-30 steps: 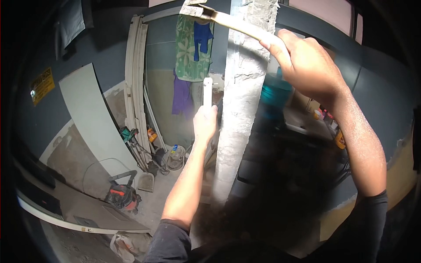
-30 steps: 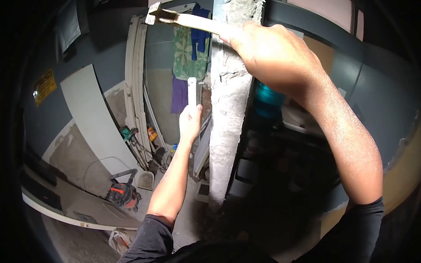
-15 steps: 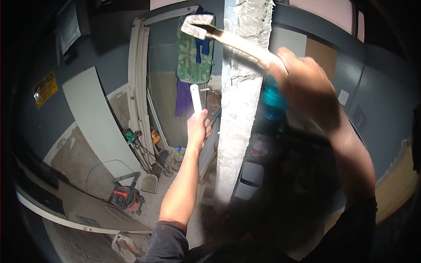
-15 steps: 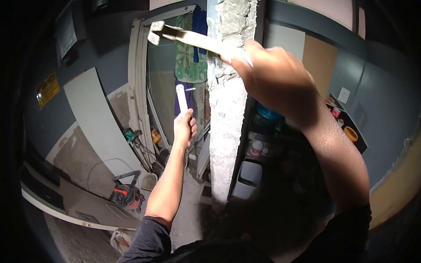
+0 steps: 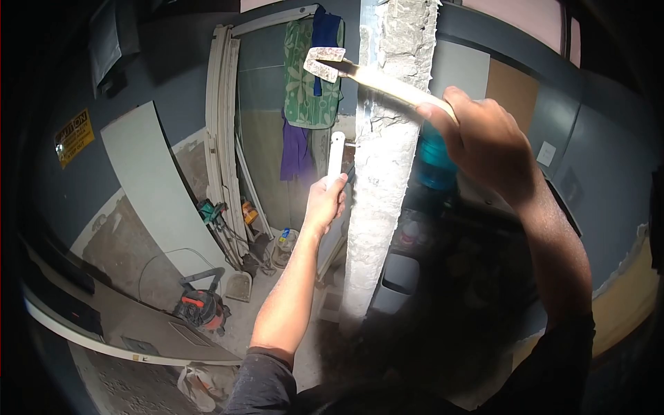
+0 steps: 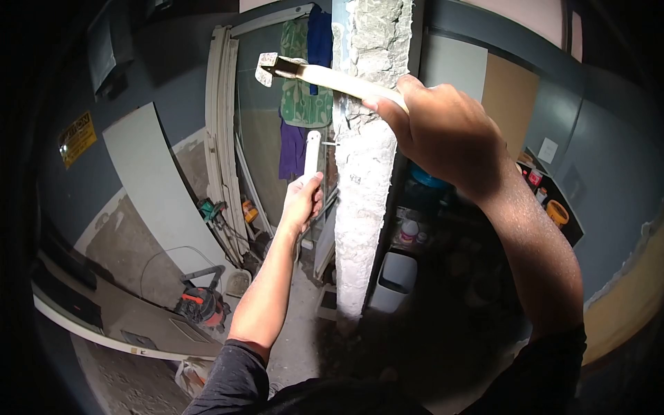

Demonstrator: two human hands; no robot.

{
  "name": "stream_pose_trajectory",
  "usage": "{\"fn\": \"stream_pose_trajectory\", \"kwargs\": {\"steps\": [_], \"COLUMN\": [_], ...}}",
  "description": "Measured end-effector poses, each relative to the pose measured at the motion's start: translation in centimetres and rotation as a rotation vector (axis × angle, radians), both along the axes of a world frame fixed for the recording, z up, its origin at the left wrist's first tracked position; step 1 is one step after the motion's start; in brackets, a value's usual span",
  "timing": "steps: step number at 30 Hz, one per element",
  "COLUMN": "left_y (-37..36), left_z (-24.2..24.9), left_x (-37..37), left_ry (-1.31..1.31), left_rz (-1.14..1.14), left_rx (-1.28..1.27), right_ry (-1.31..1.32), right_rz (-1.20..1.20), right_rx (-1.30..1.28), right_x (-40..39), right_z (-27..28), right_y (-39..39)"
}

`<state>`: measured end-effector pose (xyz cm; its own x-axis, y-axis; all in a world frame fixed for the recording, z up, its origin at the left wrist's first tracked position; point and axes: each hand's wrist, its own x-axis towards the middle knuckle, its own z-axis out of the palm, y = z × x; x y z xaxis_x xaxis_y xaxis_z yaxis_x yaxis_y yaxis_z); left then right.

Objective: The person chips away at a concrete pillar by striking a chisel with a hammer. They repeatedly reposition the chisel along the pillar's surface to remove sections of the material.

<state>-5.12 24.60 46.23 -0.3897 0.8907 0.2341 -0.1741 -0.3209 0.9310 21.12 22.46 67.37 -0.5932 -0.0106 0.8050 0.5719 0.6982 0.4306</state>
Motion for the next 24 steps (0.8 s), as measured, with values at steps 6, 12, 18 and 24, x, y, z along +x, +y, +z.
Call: {"fn": "stream_pose_trajectory", "kwargs": {"steps": [6, 12, 18, 24], "left_y": [1.0, 1.1, 1.2, 0.0], "left_z": [1.1, 8.7, 13.5, 15.3], "left_x": [-0.3, -1.4, -1.7, -0.1], "left_ry": [0.38, 1.049, 1.29, 1.443], "left_rz": [-0.011, 0.1, 0.049, 0.061], "left_rx": [0.078, 0.044, -0.075, -0.158], "right_ry": [-0.017, 0.13, 0.758, 0.878], "right_rz": [0.068, 0.1, 0.419, 0.304], "right_rx": [0.167, 0.024, -1.03, -0.83], "right_x": [1.0, 2.3, 1.6, 0.7], "right_z": [0.1, -3.1, -6.5, -17.4], "right_y": [0.5, 2.1, -2.5, 6.0]}}
